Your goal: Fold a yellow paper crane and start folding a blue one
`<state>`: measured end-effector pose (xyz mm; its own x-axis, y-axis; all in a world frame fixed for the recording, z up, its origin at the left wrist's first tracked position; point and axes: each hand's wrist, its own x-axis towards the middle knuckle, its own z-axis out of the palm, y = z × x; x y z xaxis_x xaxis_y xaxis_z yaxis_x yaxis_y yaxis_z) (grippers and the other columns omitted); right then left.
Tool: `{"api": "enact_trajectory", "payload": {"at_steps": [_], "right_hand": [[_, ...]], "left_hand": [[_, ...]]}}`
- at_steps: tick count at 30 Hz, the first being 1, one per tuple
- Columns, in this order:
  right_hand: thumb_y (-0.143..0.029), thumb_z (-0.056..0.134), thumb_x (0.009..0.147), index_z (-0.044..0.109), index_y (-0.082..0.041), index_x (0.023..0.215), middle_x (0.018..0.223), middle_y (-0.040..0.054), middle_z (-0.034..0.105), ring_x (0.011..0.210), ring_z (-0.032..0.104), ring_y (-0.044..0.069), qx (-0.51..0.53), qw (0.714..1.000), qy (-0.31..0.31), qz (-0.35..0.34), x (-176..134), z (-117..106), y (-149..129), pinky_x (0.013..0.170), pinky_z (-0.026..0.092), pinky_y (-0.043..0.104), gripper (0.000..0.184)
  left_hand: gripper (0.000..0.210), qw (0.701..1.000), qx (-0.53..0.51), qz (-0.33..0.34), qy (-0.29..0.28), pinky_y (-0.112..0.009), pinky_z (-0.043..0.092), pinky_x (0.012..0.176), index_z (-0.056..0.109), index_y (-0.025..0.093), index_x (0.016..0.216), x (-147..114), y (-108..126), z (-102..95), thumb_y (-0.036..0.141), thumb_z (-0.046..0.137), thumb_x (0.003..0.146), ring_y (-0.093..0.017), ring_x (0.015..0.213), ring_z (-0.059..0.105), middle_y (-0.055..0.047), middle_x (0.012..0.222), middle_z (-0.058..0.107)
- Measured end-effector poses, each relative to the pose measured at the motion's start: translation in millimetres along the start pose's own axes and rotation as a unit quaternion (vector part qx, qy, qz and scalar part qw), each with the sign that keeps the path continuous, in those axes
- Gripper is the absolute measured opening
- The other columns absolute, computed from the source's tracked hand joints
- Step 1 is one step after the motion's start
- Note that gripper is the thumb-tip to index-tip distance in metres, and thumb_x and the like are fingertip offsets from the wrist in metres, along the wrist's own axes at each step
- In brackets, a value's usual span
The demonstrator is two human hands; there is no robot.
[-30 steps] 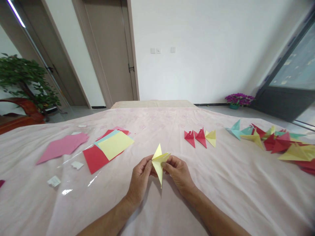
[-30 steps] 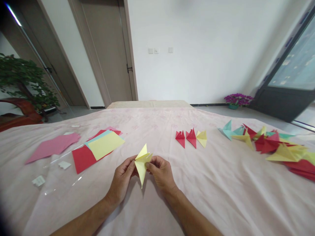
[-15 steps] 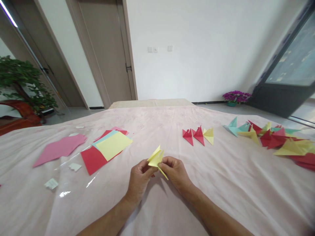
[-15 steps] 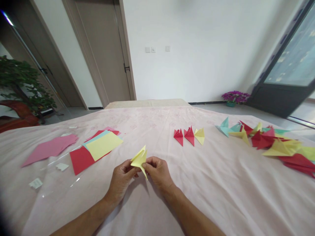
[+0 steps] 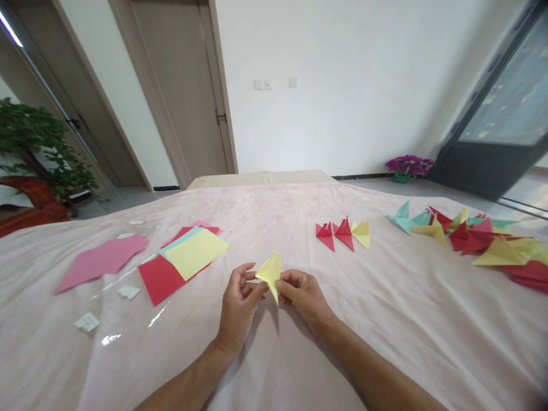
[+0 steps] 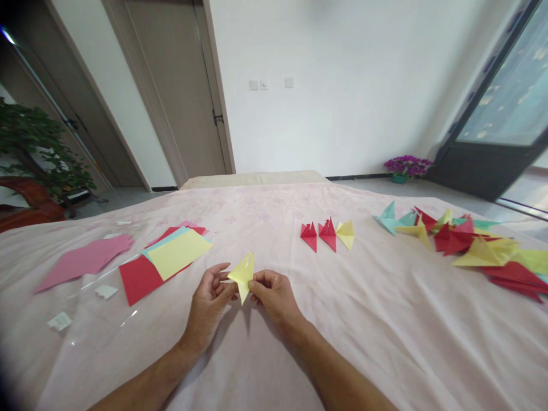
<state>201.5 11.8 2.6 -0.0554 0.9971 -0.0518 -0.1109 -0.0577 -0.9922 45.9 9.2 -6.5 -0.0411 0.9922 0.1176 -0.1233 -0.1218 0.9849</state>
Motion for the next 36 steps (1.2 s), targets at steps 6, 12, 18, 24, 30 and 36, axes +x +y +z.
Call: {"api": "enact_trajectory", "payload": {"at_steps": [6, 12, 18, 24, 30, 36], "right_hand": [[-0.035, 0.073, 0.068, 0.067, -0.014, 0.072, 0.055, -0.0017, 0.060, 0.049, 0.049, 0.009, 0.011, 1.000, 0.002, 0.005, 2.4, -2.2, 1.0, 0.050, 0.038, 0.022, 0.022], [-0.033, 0.072, 0.070, 0.067, -0.014, 0.072, 0.055, -0.0018, 0.061, 0.049, 0.049, 0.008, 0.012, 1.000, -0.005, 0.004, 1.7, -1.9, 1.5, 0.051, 0.038, 0.021, 0.019], [-0.030, 0.072, 0.069, 0.069, -0.014, 0.072, 0.055, -0.0017, 0.062, 0.048, 0.049, 0.009, 0.002, 1.000, -0.007, -0.001, 1.4, -1.8, 1.5, 0.049, 0.037, 0.021, 0.016], [-0.034, 0.070, 0.072, 0.070, -0.015, 0.076, 0.059, -0.0007, 0.063, 0.054, 0.054, 0.010, 0.004, 1.000, -0.023, -0.006, -0.3, -1.7, -3.5, 0.054, 0.040, 0.022, 0.019], [-0.018, 0.069, 0.066, 0.069, -0.016, 0.092, 0.083, 0.0018, 0.070, 0.058, 0.052, 0.008, 0.001, 0.999, -0.033, -0.028, -1.6, 0.7, -4.2, 0.055, 0.039, 0.021, 0.027], [-0.020, 0.073, 0.064, 0.068, -0.015, 0.090, 0.074, 0.0005, 0.067, 0.063, 0.056, 0.011, 0.027, 0.999, 0.010, -0.036, 2.5, 1.6, 3.2, 0.057, 0.041, 0.023, 0.027]], "left_hand": [[0.046, 0.981, 0.142, 0.118, -0.058, -0.030, 0.055, 0.078, 0.048, 0.025, 0.123, -4.8, -6.0, -10.5, 0.025, 0.068, 0.082, -0.016, 0.087, 0.068, -0.005, 0.118, 0.061], [0.030, 0.935, 0.248, 0.239, -0.090, -0.033, 0.052, 0.086, 0.058, 0.025, 0.113, -0.1, 0.5, -19.7, 0.019, 0.063, 0.084, -0.020, 0.102, 0.065, -0.007, 0.119, 0.064], [0.005, 0.931, 0.256, 0.247, -0.085, -0.032, 0.050, 0.088, 0.067, 0.021, 0.085, 2.1, 3.2, -17.9, 0.022, 0.063, 0.085, -0.021, 0.099, 0.064, -0.006, 0.104, 0.068], [0.015, 0.976, 0.177, 0.126, -0.029, -0.026, 0.049, 0.073, 0.067, 0.018, 0.077, 1.9, -0.1, -11.5, 0.032, 0.067, 0.082, -0.017, 0.078, 0.064, -0.003, 0.084, 0.069], [0.022, 0.988, 0.151, 0.037, -0.001, -0.023, 0.046, 0.063, 0.067, 0.015, 0.080, 4.0, -3.2, -10.6, 0.038, 0.070, 0.078, -0.015, 0.065, 0.059, 0.000, 0.070, 0.068], [0.022, 0.986, 0.159, 0.036, -0.021, -0.023, 0.045, 0.062, 0.066, 0.016, 0.078, 0.6, -0.6, -7.3, 0.037, 0.069, 0.079, -0.014, 0.063, 0.059, 0.000, 0.069, 0.067]]}}
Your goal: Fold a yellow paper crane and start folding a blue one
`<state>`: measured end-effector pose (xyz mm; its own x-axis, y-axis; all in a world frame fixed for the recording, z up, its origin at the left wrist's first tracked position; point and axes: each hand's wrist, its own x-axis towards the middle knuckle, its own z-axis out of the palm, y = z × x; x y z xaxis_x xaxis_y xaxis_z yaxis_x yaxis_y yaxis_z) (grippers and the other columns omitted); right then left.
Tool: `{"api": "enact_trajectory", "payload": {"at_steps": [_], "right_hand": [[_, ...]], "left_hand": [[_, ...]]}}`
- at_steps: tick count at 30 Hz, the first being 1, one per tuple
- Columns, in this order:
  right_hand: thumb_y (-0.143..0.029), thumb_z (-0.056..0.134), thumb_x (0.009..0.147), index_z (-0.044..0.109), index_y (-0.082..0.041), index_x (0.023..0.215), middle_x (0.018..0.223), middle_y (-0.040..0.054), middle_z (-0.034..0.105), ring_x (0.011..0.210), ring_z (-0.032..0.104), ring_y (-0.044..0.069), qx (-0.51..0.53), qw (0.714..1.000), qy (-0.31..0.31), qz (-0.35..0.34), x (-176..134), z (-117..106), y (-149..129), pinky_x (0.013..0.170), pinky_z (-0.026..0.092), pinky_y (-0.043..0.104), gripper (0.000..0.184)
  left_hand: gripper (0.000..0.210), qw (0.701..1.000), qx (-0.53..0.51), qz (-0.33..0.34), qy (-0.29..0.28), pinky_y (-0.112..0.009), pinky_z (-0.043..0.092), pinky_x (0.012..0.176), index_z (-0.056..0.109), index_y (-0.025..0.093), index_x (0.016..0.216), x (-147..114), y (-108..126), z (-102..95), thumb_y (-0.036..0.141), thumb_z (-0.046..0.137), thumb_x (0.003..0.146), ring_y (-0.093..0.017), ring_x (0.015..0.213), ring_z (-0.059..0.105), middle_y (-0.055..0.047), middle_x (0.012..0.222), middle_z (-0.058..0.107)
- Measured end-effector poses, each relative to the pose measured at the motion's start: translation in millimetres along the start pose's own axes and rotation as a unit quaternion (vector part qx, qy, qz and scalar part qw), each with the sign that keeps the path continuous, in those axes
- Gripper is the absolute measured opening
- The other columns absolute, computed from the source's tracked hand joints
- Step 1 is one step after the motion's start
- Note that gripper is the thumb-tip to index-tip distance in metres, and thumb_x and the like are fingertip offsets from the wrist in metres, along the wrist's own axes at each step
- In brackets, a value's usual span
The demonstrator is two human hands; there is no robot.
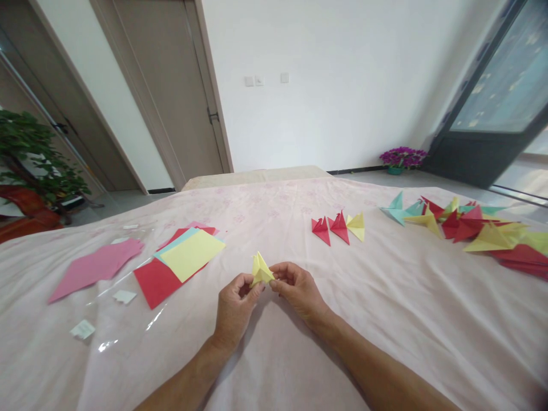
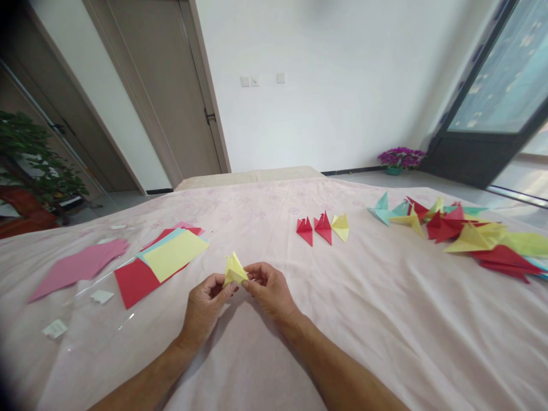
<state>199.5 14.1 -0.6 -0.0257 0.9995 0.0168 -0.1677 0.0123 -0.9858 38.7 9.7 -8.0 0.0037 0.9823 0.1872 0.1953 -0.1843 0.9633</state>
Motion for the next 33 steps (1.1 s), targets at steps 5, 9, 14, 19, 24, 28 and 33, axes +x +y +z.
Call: {"api": "enact_trajectory", "payload": {"at_steps": [5, 9, 14, 19, 24, 28, 33], "right_hand": [[-0.023, 0.075, 0.064, 0.066, -0.015, 0.094, 0.065, -0.0036, 0.062, 0.057, 0.053, 0.010, 0.018, 1.000, 0.014, -0.008, 0.7, 0.3, 2.7, 0.056, 0.039, 0.023, 0.032], [-0.024, 0.075, 0.065, 0.065, -0.016, 0.091, 0.063, -0.0039, 0.062, 0.055, 0.052, 0.010, 0.014, 0.999, 0.029, -0.022, -0.2, 0.5, 3.6, 0.055, 0.037, 0.023, 0.029], [-0.022, 0.072, 0.067, 0.063, -0.017, 0.083, 0.060, -0.0048, 0.058, 0.054, 0.050, 0.010, -0.009, 0.998, 0.045, -0.043, 2.2, -0.6, 2.6, 0.054, 0.036, 0.023, 0.019], [-0.020, 0.070, 0.067, 0.064, -0.017, 0.085, 0.059, -0.0064, 0.055, 0.054, 0.047, 0.009, -0.019, 0.997, 0.035, -0.073, 4.7, -1.5, -1.3, 0.054, 0.034, 0.023, 0.019], [-0.017, 0.067, 0.067, 0.053, -0.019, 0.115, 0.063, -0.0070, 0.061, 0.058, 0.054, 0.012, 0.001, 0.998, 0.012, -0.055, 3.5, -2.5, -0.4, 0.059, 0.041, 0.025, 0.050], [-0.015, 0.062, 0.067, 0.054, -0.018, 0.115, 0.069, -0.0040, 0.066, 0.064, 0.059, 0.013, -0.019, 0.998, -0.005, -0.051, 3.0, -5.1, -2.0, 0.064, 0.044, 0.026, 0.048], [-0.014, 0.060, 0.069, 0.061, -0.018, 0.103, 0.069, -0.0032, 0.068, 0.065, 0.063, 0.013, -0.099, 0.992, 0.002, -0.083, 5.1, -11.1, -3.5, 0.065, 0.047, 0.026, 0.034]], "left_hand": [[0.021, 1.000, -0.006, 0.003, -0.004, -0.024, 0.048, 0.067, 0.064, 0.016, 0.082, -2.8, 3.2, 1.3, 0.037, 0.067, 0.081, -0.015, 0.068, 0.063, -0.001, 0.074, 0.071], [0.020, 1.000, -0.031, 0.000, 0.002, -0.026, 0.050, 0.068, 0.059, 0.017, 0.084, -3.4, 3.7, 3.6, 0.035, 0.068, 0.081, -0.016, 0.070, 0.067, -0.001, 0.075, 0.071], [0.027, 0.995, -0.101, -0.018, 0.009, -0.029, 0.054, 0.074, 0.051, 0.019, 0.091, -3.5, 4.5, 8.4, 0.033, 0.071, 0.078, -0.018, 0.074, 0.072, -0.002, 0.078, 0.074], [0.044, 0.989, -0.137, -0.047, 0.006, -0.031, 0.056, 0.073, 0.046, 0.019, 0.108, -2.4, 7.3, 9.6, 0.034, 0.073, 0.077, -0.019, 0.073, 0.073, -0.002, 0.079, 0.075], [0.048, 0.992, -0.115, -0.050, -0.004, -0.031, 0.056, 0.070, 0.047, 0.017, 0.116, -1.1, 7.2, 6.7, 0.036, 0.071, 0.079, -0.019, 0.073, 0.073, -0.003, 0.080, 0.075], [0.040, 0.994, -0.094, -0.050, -0.015, -0.030, 0.055, 0.070, 0.053, 0.016, 0.110, -1.2, 6.6, 6.3, 0.037, 0.069, 0.080, -0.020, 0.077, 0.073, -0.005, 0.085, 0.075], [0.037, 0.994, -0.089, -0.049, -0.038, -0.028, 0.054, 0.069, 0.053, 0.017, 0.111, -1.2, 4.0, 7.2, 0.035, 0.068, 0.081, -0.019, 0.079, 0.072, -0.005, 0.089, 0.075]]}}
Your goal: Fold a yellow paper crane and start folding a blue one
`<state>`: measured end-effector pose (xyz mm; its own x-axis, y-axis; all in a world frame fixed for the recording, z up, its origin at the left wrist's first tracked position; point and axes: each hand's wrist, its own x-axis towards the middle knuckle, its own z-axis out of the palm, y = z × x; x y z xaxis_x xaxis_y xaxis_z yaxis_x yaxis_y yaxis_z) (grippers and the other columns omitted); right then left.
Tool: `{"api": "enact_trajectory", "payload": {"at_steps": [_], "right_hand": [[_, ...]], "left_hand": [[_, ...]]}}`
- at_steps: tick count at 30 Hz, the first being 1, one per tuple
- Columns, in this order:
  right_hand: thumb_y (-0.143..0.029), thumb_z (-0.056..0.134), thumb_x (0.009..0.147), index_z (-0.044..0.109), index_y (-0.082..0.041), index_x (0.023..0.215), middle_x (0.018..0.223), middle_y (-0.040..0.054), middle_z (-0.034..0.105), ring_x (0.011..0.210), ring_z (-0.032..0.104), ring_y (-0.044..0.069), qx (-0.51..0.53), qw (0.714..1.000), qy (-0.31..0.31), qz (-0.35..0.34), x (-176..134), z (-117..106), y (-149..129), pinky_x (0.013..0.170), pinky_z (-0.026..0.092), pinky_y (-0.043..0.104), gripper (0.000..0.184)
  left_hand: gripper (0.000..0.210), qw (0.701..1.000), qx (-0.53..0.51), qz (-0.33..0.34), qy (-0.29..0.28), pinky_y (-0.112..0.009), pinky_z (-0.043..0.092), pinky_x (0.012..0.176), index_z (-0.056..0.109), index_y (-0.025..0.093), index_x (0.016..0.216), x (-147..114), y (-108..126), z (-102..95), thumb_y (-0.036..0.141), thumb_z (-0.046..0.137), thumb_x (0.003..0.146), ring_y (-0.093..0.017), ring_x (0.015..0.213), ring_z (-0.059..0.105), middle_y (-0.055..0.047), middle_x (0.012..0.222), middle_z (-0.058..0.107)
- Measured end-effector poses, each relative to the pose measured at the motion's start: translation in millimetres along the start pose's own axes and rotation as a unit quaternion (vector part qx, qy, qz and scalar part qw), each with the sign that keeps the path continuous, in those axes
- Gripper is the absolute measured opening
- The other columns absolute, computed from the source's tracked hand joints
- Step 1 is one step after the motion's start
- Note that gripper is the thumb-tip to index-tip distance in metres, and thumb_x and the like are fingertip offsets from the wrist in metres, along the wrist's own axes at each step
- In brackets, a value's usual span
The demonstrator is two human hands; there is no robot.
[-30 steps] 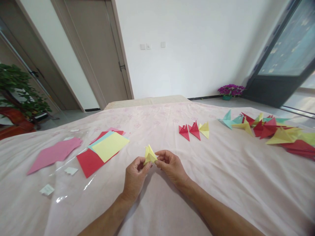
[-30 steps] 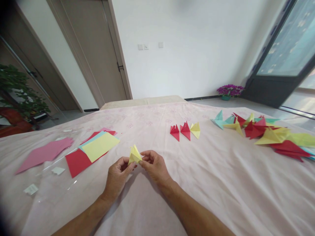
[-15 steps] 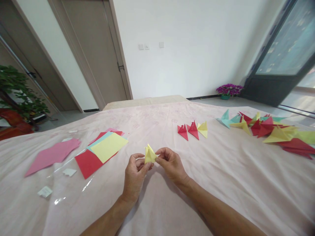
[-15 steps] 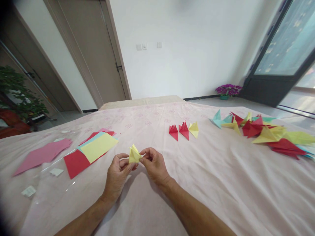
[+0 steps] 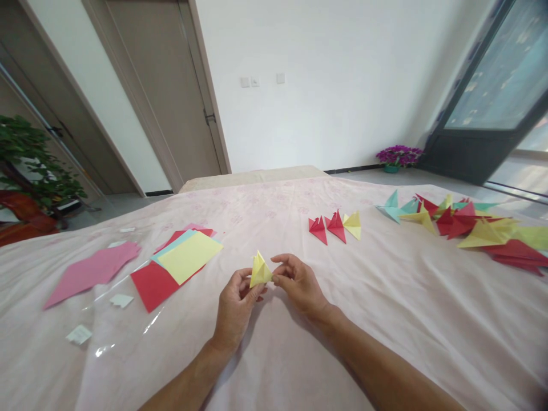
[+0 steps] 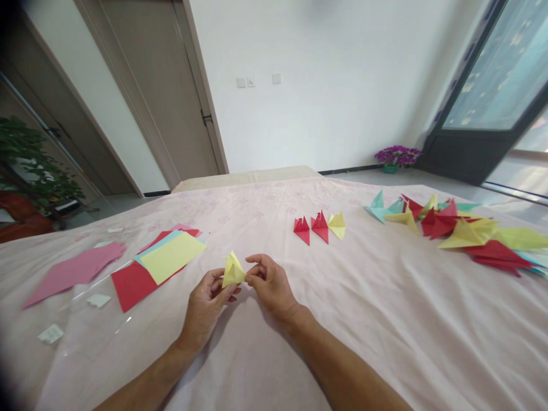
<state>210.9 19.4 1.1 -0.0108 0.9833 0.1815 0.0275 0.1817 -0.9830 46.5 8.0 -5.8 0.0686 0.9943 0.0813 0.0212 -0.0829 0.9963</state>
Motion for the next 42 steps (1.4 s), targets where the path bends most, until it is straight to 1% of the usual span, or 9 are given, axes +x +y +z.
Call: {"api": "enact_trajectory", "payload": {"at_steps": [5, 9, 15, 18, 21, 25, 35, 39, 42], "right_hand": [[-0.011, 0.057, 0.075, 0.059, -0.019, 0.116, 0.088, 0.0022, 0.074, 0.078, 0.069, 0.017, -0.108, 0.993, -0.028, -0.037, 0.8, -5.9, 14.0, 0.074, 0.053, 0.030, 0.042], [-0.005, 0.047, 0.077, 0.061, -0.019, 0.114, 0.094, 0.0044, 0.074, 0.085, 0.069, 0.018, -0.175, 0.982, -0.009, -0.063, 1.5, -8.6, 21.2, 0.080, 0.054, 0.033, 0.042], [0.005, 0.038, 0.064, 0.064, -0.018, 0.110, 0.100, 0.0060, 0.072, 0.088, 0.067, 0.017, -0.230, 0.969, 0.021, -0.082, 1.6, -11.6, 24.8, 0.083, 0.053, 0.032, 0.058], [0.004, 0.039, 0.061, 0.066, -0.019, 0.105, 0.105, 0.0062, 0.069, 0.098, 0.063, 0.019, -0.266, 0.958, 0.034, -0.101, 1.8, -13.6, 26.4, 0.092, 0.048, 0.035, 0.057], [0.002, 0.043, 0.062, 0.066, -0.019, 0.104, 0.106, 0.0061, 0.067, 0.103, 0.059, 0.020, -0.292, 0.948, 0.031, -0.121, 1.5, -14.9, 25.1, 0.096, 0.044, 0.036, 0.053], [-0.003, 0.049, 0.067, 0.069, -0.020, 0.101, 0.104, 0.0052, 0.069, 0.100, 0.059, 0.021, -0.320, 0.938, 0.003, -0.135, 0.2, -13.9, 18.4, 0.094, 0.043, 0.036, 0.042], [-0.011, 0.063, 0.073, 0.072, -0.023, 0.097, 0.109, 0.0050, 0.067, 0.105, 0.056, 0.023, -0.415, 0.896, -0.068, -0.139, -3.9, -11.4, 2.9, 0.096, 0.039, 0.036, 0.028], [-0.012, 0.063, 0.072, 0.072, -0.024, 0.099, 0.109, 0.0046, 0.067, 0.104, 0.056, 0.023, -0.408, 0.900, -0.059, -0.138, -4.0, -12.4, 5.1, 0.096, 0.039, 0.035, 0.031], [-0.012, 0.062, 0.070, 0.071, -0.022, 0.105, 0.110, 0.0053, 0.068, 0.104, 0.057, 0.023, -0.388, 0.911, -0.043, -0.135, -2.4, -13.7, 10.1, 0.096, 0.040, 0.035, 0.037]], "left_hand": [[0.044, 0.999, 0.045, 0.020, -0.009, -0.030, 0.054, 0.077, 0.051, 0.020, 0.120, 4.6, -7.0, -6.2, 0.024, 0.066, 0.079, -0.019, 0.086, 0.070, -0.005, 0.101, 0.073], [0.049, 0.987, 0.154, 0.055, 0.007, -0.035, 0.053, 0.086, 0.051, 0.022, 0.127, 7.4, -12.8, -14.5, 0.011, 0.055, 0.079, -0.019, 0.094, 0.069, -0.007, 0.113, 0.069], [0.063, 0.955, 0.274, 0.113, 0.014, -0.039, 0.043, 0.103, 0.060, 0.022, 0.123, 11.1, -17.2, -26.7, -0.002, 0.045, 0.066, -0.021, 0.116, 0.059, -0.007, 0.124, 0.065], [0.053, 0.948, 0.284, 0.142, -0.005, -0.041, 0.037, 0.109, 0.063, 0.022, 0.121, 14.4, -17.1, -29.5, 0.004, 0.051, 0.073, -0.023, 0.123, 0.055, -0.008, 0.127, 0.064], [0.039, 0.927, 0.345, 0.146, -0.039, -0.048, 0.032, 0.112, 0.065, 0.022, 0.121, 17.2, -15.8, -28.3, 0.024, 0.059, 0.082, -0.028, 0.133, 0.046, -0.010, 0.134, 0.060], [0.048, 0.886, 0.435, 0.139, -0.079, -0.055, 0.026, 0.113, 0.063, 0.022, 0.126, 18.2, -13.2, -22.7, 0.043, 0.062, 0.084, -0.035, 0.141, 0.035, -0.013, 0.145, 0.050], [0.063, 0.832, 0.529, 0.124, -0.115, -0.057, 0.020, 0.114, 0.055, 0.026, 0.136, 19.3, -8.3, -19.4, 0.054, 0.064, 0.079, -0.038, 0.144, 0.024, -0.016, 0.154, 0.037], [0.074, 0.828, 0.535, 0.119, -0.122, -0.057, 0.018, 0.115, 0.051, 0.024, 0.139, 19.8, -8.0, -21.1, 0.061, 0.064, 0.076, -0.039, 0.145, 0.022, -0.018, 0.155, 0.032], [0.081, 0.846, 0.505, 0.128, -0.112, -0.056, 0.017, 0.115, 0.048, 0.021, 0.141, 20.0, -11.0, -24.2, 0.065, 0.064, 0.075, -0.038, 0.145, 0.024, -0.019, 0.155, 0.034]]}}
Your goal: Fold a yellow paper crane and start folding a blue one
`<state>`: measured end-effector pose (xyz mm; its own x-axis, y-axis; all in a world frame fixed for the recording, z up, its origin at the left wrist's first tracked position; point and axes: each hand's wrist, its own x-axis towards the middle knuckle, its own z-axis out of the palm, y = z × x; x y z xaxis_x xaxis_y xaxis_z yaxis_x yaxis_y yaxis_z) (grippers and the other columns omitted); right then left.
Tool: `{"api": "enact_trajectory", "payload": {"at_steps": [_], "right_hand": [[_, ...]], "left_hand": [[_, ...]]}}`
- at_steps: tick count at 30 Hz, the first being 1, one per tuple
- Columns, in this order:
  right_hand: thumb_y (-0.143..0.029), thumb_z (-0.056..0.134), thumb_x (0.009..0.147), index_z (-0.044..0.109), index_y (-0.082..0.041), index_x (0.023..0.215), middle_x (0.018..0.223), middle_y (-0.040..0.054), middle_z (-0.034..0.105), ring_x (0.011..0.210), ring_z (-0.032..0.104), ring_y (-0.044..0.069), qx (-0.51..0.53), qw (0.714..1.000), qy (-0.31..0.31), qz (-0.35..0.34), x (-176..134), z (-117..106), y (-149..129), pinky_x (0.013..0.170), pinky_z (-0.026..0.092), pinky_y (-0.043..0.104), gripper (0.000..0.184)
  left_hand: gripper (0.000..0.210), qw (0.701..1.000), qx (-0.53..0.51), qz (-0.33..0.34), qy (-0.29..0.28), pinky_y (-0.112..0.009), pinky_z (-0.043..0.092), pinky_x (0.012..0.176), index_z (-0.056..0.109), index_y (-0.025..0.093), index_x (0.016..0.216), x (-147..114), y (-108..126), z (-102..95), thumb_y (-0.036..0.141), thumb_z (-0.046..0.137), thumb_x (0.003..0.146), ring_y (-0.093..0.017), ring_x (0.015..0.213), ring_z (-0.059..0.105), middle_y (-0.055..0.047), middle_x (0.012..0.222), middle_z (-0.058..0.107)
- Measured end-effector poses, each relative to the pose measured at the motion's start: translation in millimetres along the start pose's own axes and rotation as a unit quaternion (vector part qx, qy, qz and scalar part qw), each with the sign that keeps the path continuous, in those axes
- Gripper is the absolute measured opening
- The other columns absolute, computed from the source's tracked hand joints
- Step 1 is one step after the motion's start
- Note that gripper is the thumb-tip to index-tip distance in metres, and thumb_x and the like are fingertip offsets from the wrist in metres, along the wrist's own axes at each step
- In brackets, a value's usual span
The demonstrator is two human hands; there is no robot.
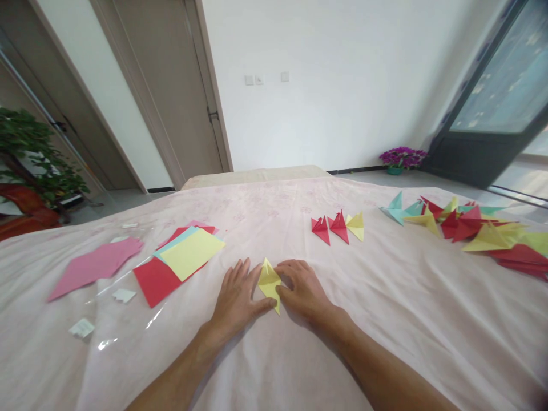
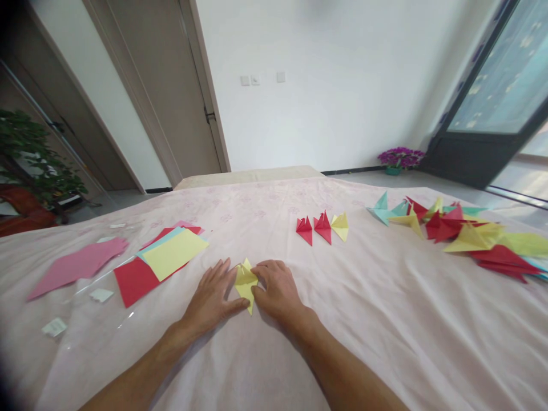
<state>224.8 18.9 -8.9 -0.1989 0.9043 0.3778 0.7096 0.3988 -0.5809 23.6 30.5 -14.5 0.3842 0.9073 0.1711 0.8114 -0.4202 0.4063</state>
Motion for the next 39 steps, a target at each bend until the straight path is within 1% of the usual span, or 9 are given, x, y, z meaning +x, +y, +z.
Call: {"api": "enact_trajectory", "payload": {"at_steps": [3, 8, 12, 19, 22, 26, 31, 36, 39], "right_hand": [[-0.012, 0.058, 0.071, 0.070, -0.021, 0.106, 0.108, 0.0058, 0.069, 0.103, 0.059, 0.023, 0.013, 1.000, 0.010, 0.009, 0.8, 1.2, 3.5, 0.096, 0.040, 0.035, 0.039], [-0.011, 0.054, 0.069, 0.071, -0.021, 0.101, 0.103, 0.0046, 0.071, 0.099, 0.061, 0.022, 0.033, 0.999, 0.018, 0.016, 1.9, 0.7, 3.9, 0.093, 0.042, 0.034, 0.037], [-0.011, 0.054, 0.070, 0.072, -0.022, 0.101, 0.103, 0.0044, 0.071, 0.099, 0.061, 0.022, 0.027, 0.999, 0.012, 0.020, 2.1, 1.7, 4.6, 0.093, 0.042, 0.034, 0.037], [-0.011, 0.055, 0.070, 0.072, -0.022, 0.099, 0.102, 0.0046, 0.071, 0.099, 0.060, 0.023, 0.025, 0.999, 0.015, 0.024, 2.9, 1.9, 4.7, 0.092, 0.042, 0.034, 0.036], [-0.011, 0.054, 0.071, 0.073, -0.022, 0.098, 0.101, 0.0041, 0.071, 0.097, 0.061, 0.022, 0.029, 0.999, 0.012, 0.021, 3.5, 1.1, 2.7, 0.091, 0.042, 0.034, 0.035], [-0.012, 0.056, 0.072, 0.072, -0.022, 0.098, 0.101, 0.0044, 0.071, 0.097, 0.061, 0.022, 0.034, 0.999, 0.017, 0.017, 3.2, -0.5, -1.4, 0.090, 0.043, 0.035, 0.032], [-0.013, 0.059, 0.075, 0.070, -0.023, 0.100, 0.101, 0.0041, 0.071, 0.096, 0.061, 0.023, 0.037, 0.999, 0.022, 0.012, 5.3, -1.6, -5.3, 0.089, 0.043, 0.036, 0.029], [-0.019, 0.062, 0.079, 0.069, -0.024, 0.102, 0.104, 0.0043, 0.071, 0.100, 0.061, 0.022, 0.110, 0.991, 0.067, 0.036, 13.9, 6.3, -6.8, 0.092, 0.044, 0.036, 0.024], [-0.023, 0.065, 0.080, 0.070, -0.024, 0.098, 0.103, 0.0040, 0.071, 0.099, 0.062, 0.021, 0.152, 0.983, 0.083, 0.059, 19.0, 13.2, -9.5, 0.091, 0.045, 0.037, 0.019]], "left_hand": [[0.076, 0.997, -0.066, -0.001, 0.037, -0.055, 0.018, 0.116, 0.050, 0.022, 0.138, -0.8, -6.2, 1.7, 0.062, 0.065, 0.076, -0.035, 0.143, 0.029, -0.016, 0.150, 0.043], [0.044, 0.978, -0.179, -0.028, 0.108, -0.050, 0.030, 0.113, 0.063, 0.021, 0.123, -0.5, -11.9, 3.4, 0.045, 0.062, 0.085, -0.030, 0.133, 0.046, -0.013, 0.136, 0.058], [0.027, 0.955, -0.257, -0.036, 0.146, -0.046, 0.037, 0.110, 0.071, 0.024, 0.108, -0.7, -10.4, 2.8, 0.034, 0.065, 0.083, -0.028, 0.122, 0.056, -0.010, 0.124, 0.066], [0.018, 0.962, -0.235, -0.030, 0.135, -0.042, 0.041, 0.105, 0.070, 0.023, 0.100, -2.2, -7.4, 0.9, 0.024, 0.059, 0.085, -0.024, 0.117, 0.059, -0.008, 0.120, 0.066], [0.018, 0.959, -0.239, -0.029, 0.147, -0.040, 0.043, 0.103, 0.068, 0.023, 0.099, -2.4, -6.7, 0.3, 0.021, 0.058, 0.084, -0.023, 0.114, 0.059, -0.007, 0.117, 0.066], [0.015, 0.952, -0.248, -0.021, 0.181, -0.035, 0.047, 0.092, 0.066, 0.023, 0.098, -3.8, -3.5, -2.4, 0.022, 0.057, 0.087, -0.021, 0.101, 0.063, -0.005, 0.102, 0.068], [0.012, 0.949, -0.241, -0.002, 0.202, -0.030, 0.048, 0.078, 0.066, 0.022, 0.089, -4.9, 6.3, -5.1, 0.026, 0.054, 0.091, -0.019, 0.086, 0.063, -0.003, 0.089, 0.068], [0.010, 0.935, -0.274, -0.028, 0.222, -0.028, 0.047, 0.075, 0.065, 0.022, 0.092, -1.7, 15.0, -2.9, 0.029, 0.057, 0.090, -0.017, 0.078, 0.062, -0.001, 0.088, 0.069], [0.011, 0.924, -0.304, -0.040, 0.229, -0.028, 0.048, 0.076, 0.064, 0.022, 0.095, 0.4, 16.5, -1.3, 0.030, 0.058, 0.089, -0.017, 0.079, 0.062, -0.001, 0.091, 0.070]]}}
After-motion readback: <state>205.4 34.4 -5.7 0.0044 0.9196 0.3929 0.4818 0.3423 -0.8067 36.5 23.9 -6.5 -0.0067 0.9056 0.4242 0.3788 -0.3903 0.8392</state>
